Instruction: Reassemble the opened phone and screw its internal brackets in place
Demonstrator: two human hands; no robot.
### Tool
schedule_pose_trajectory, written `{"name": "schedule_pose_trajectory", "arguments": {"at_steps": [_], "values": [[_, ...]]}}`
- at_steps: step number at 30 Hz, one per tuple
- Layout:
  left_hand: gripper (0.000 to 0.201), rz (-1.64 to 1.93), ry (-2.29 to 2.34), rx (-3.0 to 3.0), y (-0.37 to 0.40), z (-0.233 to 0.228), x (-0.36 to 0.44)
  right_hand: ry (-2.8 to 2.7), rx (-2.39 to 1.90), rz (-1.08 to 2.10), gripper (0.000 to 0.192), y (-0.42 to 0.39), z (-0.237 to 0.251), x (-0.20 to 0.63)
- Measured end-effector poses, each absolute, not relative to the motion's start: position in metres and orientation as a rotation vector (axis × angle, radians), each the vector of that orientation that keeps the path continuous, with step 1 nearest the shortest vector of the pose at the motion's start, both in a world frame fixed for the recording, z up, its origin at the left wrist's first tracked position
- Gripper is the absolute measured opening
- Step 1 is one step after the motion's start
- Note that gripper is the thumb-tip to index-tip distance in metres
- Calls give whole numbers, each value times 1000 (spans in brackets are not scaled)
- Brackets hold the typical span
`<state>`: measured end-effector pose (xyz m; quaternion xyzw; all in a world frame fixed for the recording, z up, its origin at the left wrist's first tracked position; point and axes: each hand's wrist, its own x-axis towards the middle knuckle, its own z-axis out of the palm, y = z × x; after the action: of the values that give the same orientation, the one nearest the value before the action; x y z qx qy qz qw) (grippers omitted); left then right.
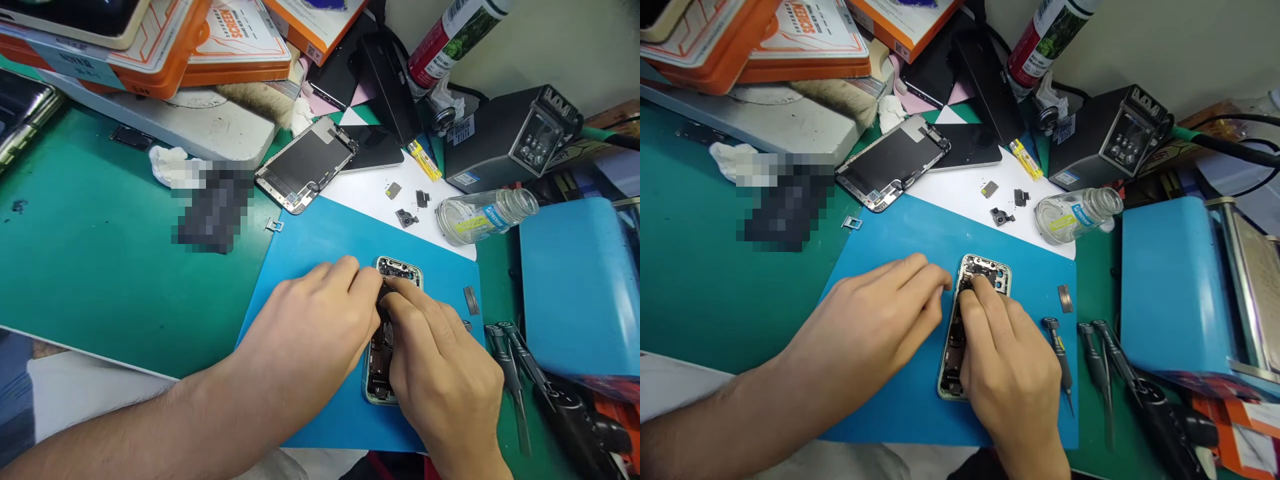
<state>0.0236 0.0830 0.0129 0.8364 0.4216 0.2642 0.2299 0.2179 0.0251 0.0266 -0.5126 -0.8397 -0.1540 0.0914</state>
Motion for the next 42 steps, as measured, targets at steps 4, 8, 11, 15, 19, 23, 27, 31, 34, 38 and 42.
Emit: {"name": "schedule_pose_trajectory", "arguments": {"at_steps": [4, 8, 11, 15, 19, 23, 27, 31, 34, 38, 42], "values": [[19, 674, 1175, 2281, 85, 17, 24, -2439, -1509, -288, 35, 23, 25, 221], [23, 520, 1169, 2238, 86, 21, 24, -2223, -1563, -126, 30, 15, 20, 227], [25, 490, 1172, 2231, 86, 22, 24, -2062, -1611, -118, 26, 13, 18, 227], [23, 514, 1180, 2261, 86, 22, 24, -2161, -1576, -86, 22, 17, 21, 223], [22, 572, 1180, 2290, 85, 21, 24, -2180, -1554, -101, 26, 16, 24, 219], [22, 628, 1185, 2312, 84, 16, 26, -2074, -1548, -83, 27, 13, 21, 221], [23, 660, 1179, 2319, 80, 22, 24, -2059, -1547, -72, 27, 11, 20, 223], [19, 680, 1191, 2339, 86, 56, 19, -2094, -1531, -40, 29, 9, 22, 224], [23, 707, 1265, 2406, 110, 83, 28, -2040, -1526, 16, 28, 7, 23, 227], [28, 597, 1263, 2581, 153, 80, 66, -1985, -1506, 75, 26, 5, 22, 232], [41, 521, 1238, 2653, 171, 50, 98, -1985, -1453, 126, 26, 4, 20, 233]]}}
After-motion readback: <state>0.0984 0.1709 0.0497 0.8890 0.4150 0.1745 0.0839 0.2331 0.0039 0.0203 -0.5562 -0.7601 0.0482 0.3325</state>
